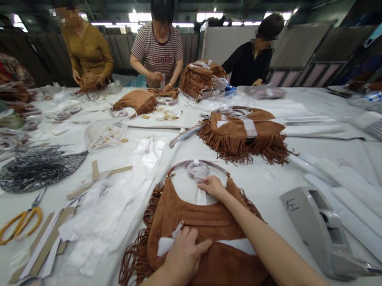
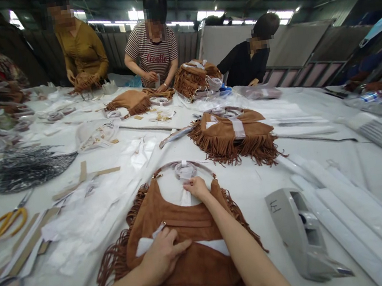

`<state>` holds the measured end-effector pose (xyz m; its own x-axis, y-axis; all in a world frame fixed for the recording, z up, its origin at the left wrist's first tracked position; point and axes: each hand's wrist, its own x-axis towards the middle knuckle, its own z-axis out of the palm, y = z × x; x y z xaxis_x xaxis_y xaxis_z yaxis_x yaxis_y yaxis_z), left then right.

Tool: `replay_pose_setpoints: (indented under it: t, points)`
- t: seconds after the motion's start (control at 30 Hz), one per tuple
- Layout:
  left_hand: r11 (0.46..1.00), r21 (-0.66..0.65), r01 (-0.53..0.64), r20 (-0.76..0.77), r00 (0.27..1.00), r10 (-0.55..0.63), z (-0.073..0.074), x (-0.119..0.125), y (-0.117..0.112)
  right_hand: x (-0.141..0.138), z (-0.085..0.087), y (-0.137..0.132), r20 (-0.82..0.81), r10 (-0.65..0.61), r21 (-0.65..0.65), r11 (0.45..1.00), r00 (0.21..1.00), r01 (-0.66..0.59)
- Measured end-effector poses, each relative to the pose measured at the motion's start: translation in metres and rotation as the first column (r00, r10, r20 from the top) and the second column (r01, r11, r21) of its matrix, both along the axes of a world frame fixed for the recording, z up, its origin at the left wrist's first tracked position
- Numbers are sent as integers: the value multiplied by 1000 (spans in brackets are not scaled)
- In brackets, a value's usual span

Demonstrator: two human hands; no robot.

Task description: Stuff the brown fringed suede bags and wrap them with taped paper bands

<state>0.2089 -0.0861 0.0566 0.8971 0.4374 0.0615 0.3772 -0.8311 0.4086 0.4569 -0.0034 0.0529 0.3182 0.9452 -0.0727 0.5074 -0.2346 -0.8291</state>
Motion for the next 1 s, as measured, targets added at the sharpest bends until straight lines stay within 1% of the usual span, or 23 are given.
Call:
replay_pose_setpoints:
  t: [0.07, 0.1, 0.17, 0.2, 0.23, 0.3, 0.37, 0.4, 0.47, 0.53, 0.6, 0.67, 0.73, 0.77, 0.83, 0.93, 1.0]
  points:
    - [1000, -19, 6, 26, 1000, -5, 1, 0, 3, -1, 8, 3, -17, -13, 32, 999, 1000, 13]
    - [1000, -27, 11, 37, 999, -10, 1, 0, 4, -3, 15, 3, -24, -18, 50, 999, 1000, 20]
    - [999, -42, 13, 61, 998, -11, 2, 0, 5, -7, 33, -4, -37, -23, 87, 996, 999, 26]
    - [999, -49, 11, 72, 997, -7, 3, 0, 5, -11, 44, -12, -44, -20, 103, 994, 999, 24]
    - [998, -55, 6, 82, 997, -1, 3, 0, 6, -16, 54, -24, -49, -16, 122, 992, 999, 22]
    - [998, -68, -8, 99, 995, 15, 3, -1, 6, -28, 70, -56, -33, 3, 160, 987, 999, 3]
    - [997, -76, -17, 107, 994, 25, 4, -1, 5, -43, 76, -95, 37, 35, 199, 979, 999, -41]
    - [997, -75, -20, 107, 994, 29, 4, -1, 5, -51, 75, -116, 91, 52, 216, 974, 995, -70]
    - [998, -60, -26, 99, 995, 32, 4, -2, 5, -66, 67, -152, 244, 115, 241, 955, 963, -175]
    - [999, -35, -30, 86, 996, 33, 5, -2, 4, -79, 54, -180, 421, 203, 235, 917, 884, -322]
    - [999, -26, -31, 85, 996, 33, 5, -3, 3, -88, 41, -197, 564, 265, 212, 869, 782, -447]
    - [999, -44, -31, 101, 994, 36, 5, -4, 2, -95, 31, -207, 648, 262, 218, 836, 715, -503]
    - [997, -65, -32, 124, 992, 40, 6, -5, 2, -99, 24, -212, 687, 221, 255, 818, 692, -515]
    - [997, -70, -32, 131, 991, 41, 6, -6, 1, -101, 21, -214, 692, 196, 279, 815, 695, -508]
    - [995, -86, -40, 162, 985, 54, 7, -7, 1, -104, 17, -217, 672, 136, 334, 821, 728, -463]
    - [990, -130, -45, 275, 958, 80, 9, -8, 1, -108, 15, -219, 616, 38, 399, 846, 787, -354]
    - [993, -113, -34, 337, 939, 70, 10, -9, 1, -108, 16, -220, 636, 32, 391, 849, 771, -357]
